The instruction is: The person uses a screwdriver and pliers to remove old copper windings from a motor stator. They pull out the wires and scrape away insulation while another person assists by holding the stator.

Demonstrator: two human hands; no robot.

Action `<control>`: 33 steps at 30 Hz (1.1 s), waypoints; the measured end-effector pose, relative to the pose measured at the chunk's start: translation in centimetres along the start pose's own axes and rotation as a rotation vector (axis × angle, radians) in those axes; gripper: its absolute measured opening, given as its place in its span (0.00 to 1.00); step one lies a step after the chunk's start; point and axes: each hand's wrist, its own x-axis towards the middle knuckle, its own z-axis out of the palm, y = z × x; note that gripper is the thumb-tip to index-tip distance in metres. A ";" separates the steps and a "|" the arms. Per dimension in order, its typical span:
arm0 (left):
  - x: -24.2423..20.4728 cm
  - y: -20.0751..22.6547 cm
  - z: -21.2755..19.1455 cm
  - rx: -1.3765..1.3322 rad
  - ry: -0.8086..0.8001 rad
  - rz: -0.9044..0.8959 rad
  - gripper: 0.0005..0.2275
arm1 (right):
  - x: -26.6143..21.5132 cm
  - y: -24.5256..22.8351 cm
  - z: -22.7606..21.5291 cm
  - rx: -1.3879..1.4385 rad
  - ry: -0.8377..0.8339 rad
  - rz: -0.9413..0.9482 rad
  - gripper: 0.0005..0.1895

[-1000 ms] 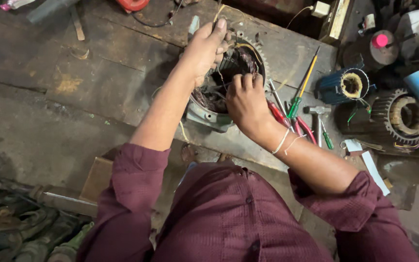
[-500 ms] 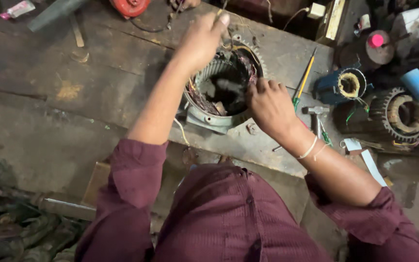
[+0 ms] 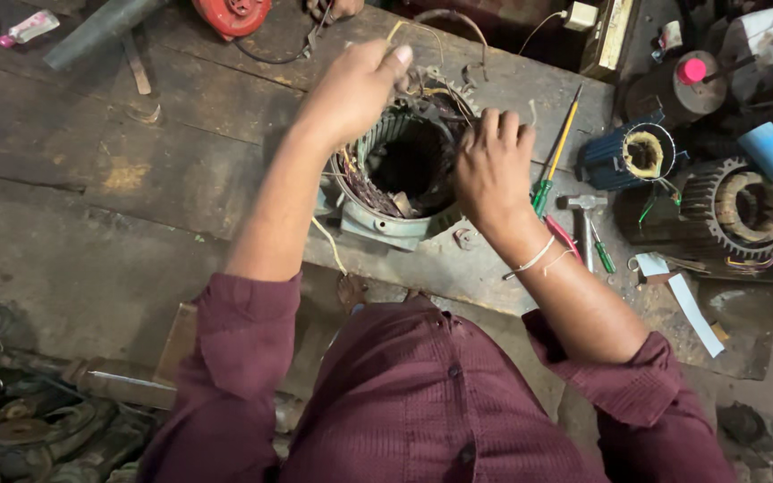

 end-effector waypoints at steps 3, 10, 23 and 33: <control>-1.4 0.0 -0.4 -0.014 -0.023 -0.053 0.19 | -0.2 0.6 0.1 -0.011 -0.040 -0.011 0.14; -7.0 1.0 -0.7 0.024 -0.111 -0.139 0.20 | 0.2 1.3 1.1 -0.298 -0.030 -0.075 0.23; -7.9 -0.2 -0.1 -0.094 -0.025 -0.219 0.19 | 0.8 1.3 2.4 -0.313 0.046 -0.060 0.25; -8.1 -0.1 0.3 -0.105 -0.031 -0.221 0.19 | 2.3 1.1 3.5 -0.263 0.033 -0.151 0.21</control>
